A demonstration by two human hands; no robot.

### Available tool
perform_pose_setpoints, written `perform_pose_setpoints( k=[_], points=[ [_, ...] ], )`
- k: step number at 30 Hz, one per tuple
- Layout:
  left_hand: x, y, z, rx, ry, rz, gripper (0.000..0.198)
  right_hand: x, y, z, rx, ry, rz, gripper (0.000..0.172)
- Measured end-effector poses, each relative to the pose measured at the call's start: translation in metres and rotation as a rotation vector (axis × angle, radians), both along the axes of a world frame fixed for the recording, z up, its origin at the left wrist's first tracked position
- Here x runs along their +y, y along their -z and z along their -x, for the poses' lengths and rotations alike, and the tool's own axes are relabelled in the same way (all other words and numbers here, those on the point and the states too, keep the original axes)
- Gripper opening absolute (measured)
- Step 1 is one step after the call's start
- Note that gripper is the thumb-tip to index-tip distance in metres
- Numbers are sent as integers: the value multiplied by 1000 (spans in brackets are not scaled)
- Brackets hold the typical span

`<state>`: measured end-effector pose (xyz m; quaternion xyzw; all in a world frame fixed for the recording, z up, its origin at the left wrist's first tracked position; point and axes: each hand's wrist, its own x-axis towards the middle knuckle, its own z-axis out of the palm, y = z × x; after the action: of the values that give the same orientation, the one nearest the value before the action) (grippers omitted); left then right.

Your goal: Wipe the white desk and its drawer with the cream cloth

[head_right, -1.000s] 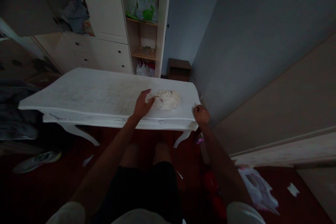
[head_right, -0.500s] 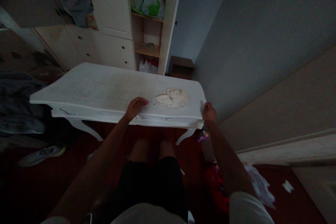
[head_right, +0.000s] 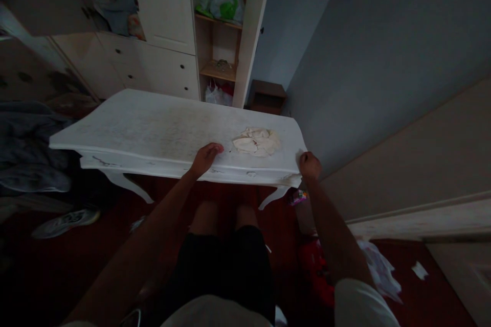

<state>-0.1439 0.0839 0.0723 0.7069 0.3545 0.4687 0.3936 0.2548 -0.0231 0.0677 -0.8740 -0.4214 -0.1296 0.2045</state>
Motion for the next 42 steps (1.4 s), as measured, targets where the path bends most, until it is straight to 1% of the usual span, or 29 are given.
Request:
perform_pose_setpoints(
  k=[6, 11, 15, 17, 19, 21, 23, 25, 27, 28, 30, 33, 35, 37, 42],
  points=[
    [-2, 3, -4, 93, -65, -64, 27, 0, -1, 3, -14, 25, -2, 32],
    [-5, 6, -8, 99, -109, -86, 27, 0, -3, 5, -16, 8, -5, 33],
    [-8, 2, -11, 94, -142, -108, 27, 0, -3, 5, -2, 16, -3, 33],
    [-14, 0, -13, 67, -165, -87, 27, 0, -3, 4, 4, 7, -10, 33],
    [-25, 0, -15, -26, -208, -26, 29, 0, -2, 3, 2, -8, -25, 34],
    [-43, 6, -17, -155, -293, 47, 32, 0, -1, 2, -2, -18, -36, 34],
    [-65, 19, -21, -241, -403, 99, 31, 0, 0, 2, -4, -23, -38, 33],
    [-87, 35, -25, -258, -449, 169, 28, -1, 0, 2, -4, -22, -38, 32],
    [-102, 51, -31, -230, -402, 258, 25, -1, 0, 2, -3, -20, -35, 31],
    [-107, 57, -35, -209, -350, 317, 23, -1, 0, 3, -2, -18, -34, 31],
    [-110, 65, -45, -176, -190, 491, 18, -1, 0, 3, -3, -15, -35, 30],
    [-102, 66, -64, -199, 79, 885, 13, -1, 1, 2, -12, -26, -47, 31],
    [-93, 64, -77, -266, 190, 1098, 15, -2, 1, 2, -17, -30, -54, 32],
    [-82, 62, -90, -296, 214, 1186, 18, -2, 2, 2, -20, -34, -62, 32],
    [-65, 62, -112, -198, 124, 1183, 26, -1, 3, 2, -20, -40, -101, 32]
  ],
)
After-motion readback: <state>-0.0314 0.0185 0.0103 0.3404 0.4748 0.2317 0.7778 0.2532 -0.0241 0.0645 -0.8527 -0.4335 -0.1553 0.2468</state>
